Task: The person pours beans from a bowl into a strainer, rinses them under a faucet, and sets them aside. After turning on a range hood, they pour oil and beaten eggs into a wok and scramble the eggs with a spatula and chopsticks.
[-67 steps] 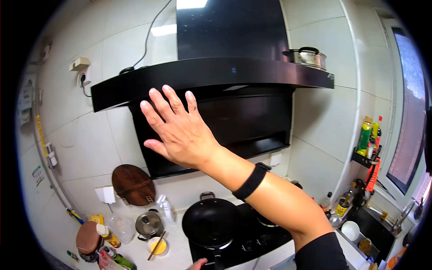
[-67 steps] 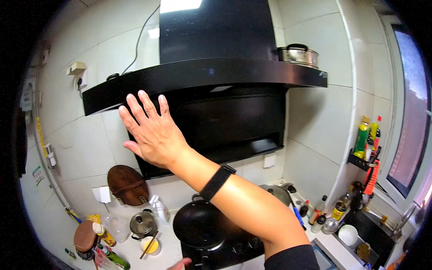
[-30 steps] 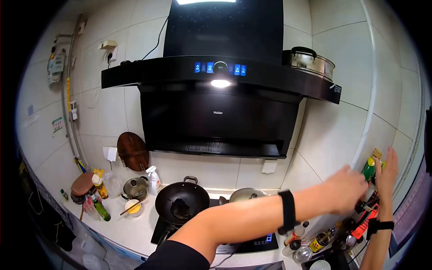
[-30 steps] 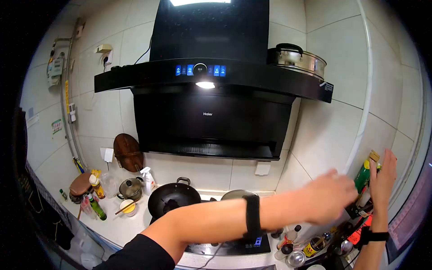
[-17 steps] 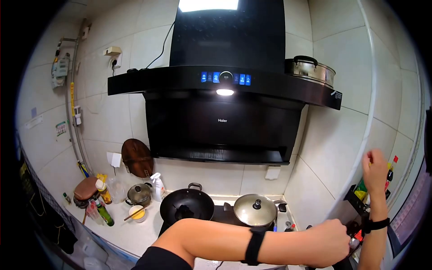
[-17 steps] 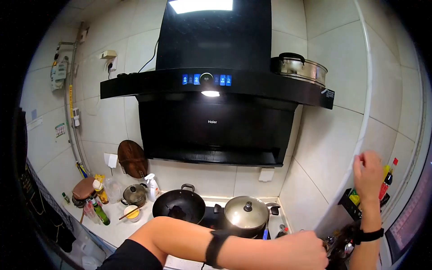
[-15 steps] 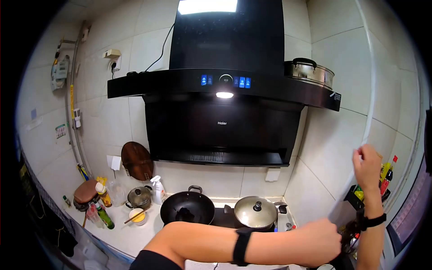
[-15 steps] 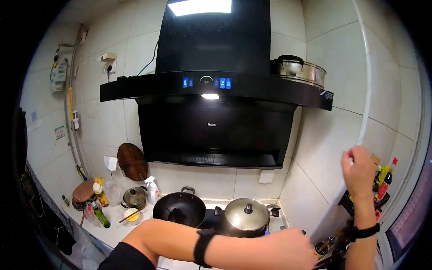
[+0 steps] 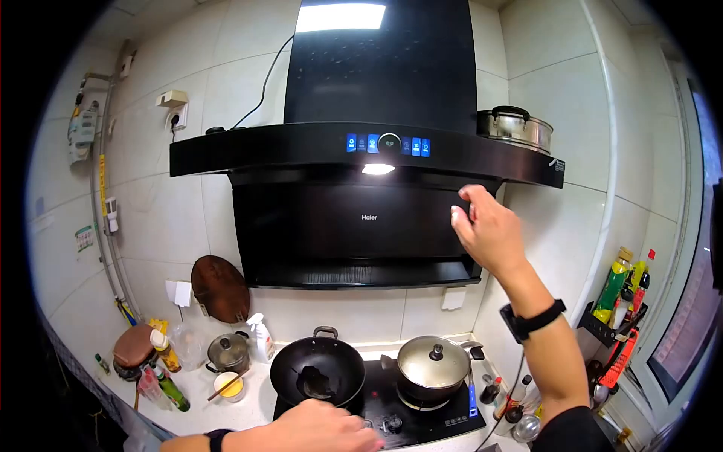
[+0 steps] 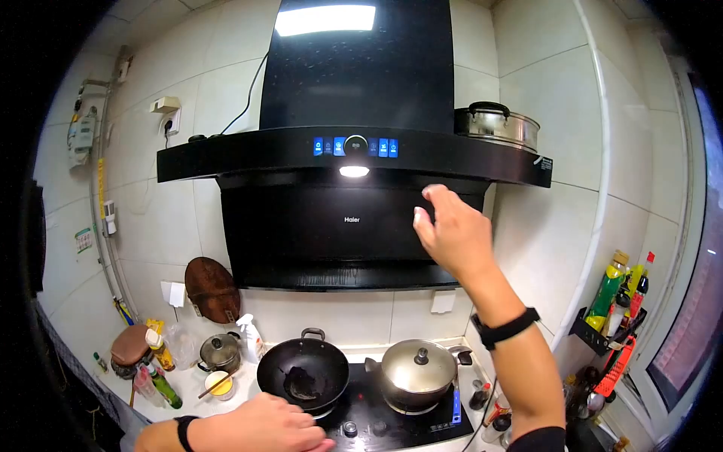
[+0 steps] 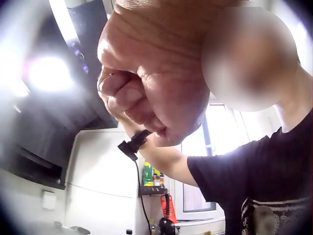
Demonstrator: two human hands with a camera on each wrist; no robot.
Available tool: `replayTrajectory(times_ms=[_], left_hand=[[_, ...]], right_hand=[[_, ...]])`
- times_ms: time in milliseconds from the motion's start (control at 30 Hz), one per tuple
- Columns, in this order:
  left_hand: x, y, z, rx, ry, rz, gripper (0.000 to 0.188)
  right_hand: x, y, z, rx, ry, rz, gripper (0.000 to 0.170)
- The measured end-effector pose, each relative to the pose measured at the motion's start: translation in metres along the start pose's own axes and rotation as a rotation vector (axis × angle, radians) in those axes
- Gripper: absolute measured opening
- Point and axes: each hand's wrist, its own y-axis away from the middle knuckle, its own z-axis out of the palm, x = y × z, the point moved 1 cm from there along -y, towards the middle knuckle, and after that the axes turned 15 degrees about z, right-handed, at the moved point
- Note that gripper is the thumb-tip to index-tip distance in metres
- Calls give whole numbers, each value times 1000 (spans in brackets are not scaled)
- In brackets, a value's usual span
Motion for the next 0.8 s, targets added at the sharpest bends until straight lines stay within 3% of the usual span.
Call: replayTrajectory(times_ms=[333,600,800], left_hand=[[5,150,-17,71,21,-436,37],[10,227,-9,166,98,-761,37],[6,276,39,248,317,-1002,38]], right_hand=[[-46,-39,79,-52,20,159,63],[-64,-36,85,-39,-33,169,64],[-70,-10,80,-133,1,173,63]])
